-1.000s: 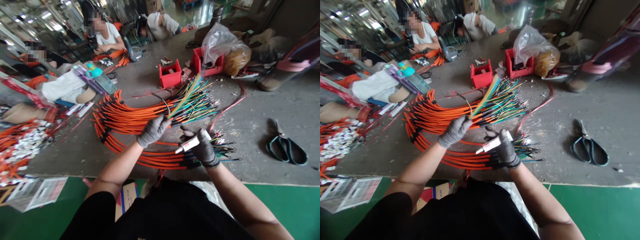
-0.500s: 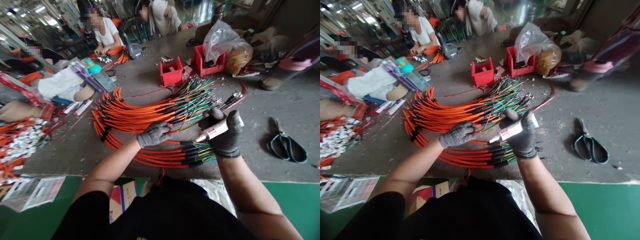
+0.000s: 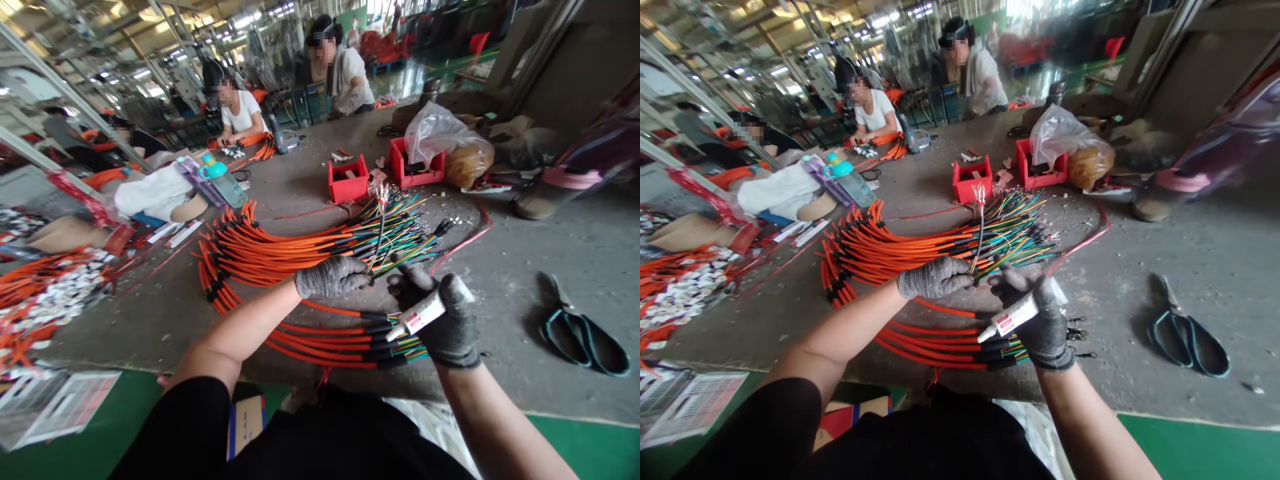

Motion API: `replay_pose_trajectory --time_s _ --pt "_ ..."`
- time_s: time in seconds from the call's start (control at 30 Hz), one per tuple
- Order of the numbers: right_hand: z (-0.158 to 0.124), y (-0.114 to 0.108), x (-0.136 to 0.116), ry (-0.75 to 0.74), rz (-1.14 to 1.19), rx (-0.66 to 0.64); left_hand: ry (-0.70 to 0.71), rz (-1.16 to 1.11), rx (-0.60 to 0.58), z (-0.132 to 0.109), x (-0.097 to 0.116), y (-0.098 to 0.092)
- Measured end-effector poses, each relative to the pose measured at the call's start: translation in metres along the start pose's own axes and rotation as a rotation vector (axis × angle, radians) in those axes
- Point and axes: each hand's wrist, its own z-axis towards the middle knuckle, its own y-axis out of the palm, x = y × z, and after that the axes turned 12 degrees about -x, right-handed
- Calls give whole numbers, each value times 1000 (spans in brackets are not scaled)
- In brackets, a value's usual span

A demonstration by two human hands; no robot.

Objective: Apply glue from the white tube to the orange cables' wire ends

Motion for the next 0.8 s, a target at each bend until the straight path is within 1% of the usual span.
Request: replay_pose_trajectory --time_s 0.1,0.17,0.23,0.33,0.4,0.47,0.53,0.57,0.63,0.67,0.7,0.8 --pt "-6 1 13 78 -107 -46 12 -53 5 0 -2 -2" --pt "-11 5 19 77 -186 -88 10 -50 32 1 -1 -2" --pt "-18 10 21 41 -280 -118 -20 20 94 2 2 2" --pt "-25 17 21 7 -436 -147 -87 196 227 0 7 13" --pt "-24 19 20 -9 -453 -151 -104 286 288 -4 9 18" --pt "-20 21 17 -24 -393 -173 -96 311 305 -9 11 20" --pt "-13 24 12 -28 -364 -226 -73 268 275 -14 12 18" --pt "-10 26 9 -30 -394 -262 -61 232 252 -15 14 17" --pt "-6 32 3 -65 -514 -332 -49 147 220 -17 17 15" --pt "-4 35 0 -104 -576 -368 -57 99 226 -18 18 16" --pt "-3 38 -2 -152 -627 -405 -75 44 264 -18 19 16" --pt "-1 46 -8 -256 -710 -484 -152 -107 456 -16 22 18"
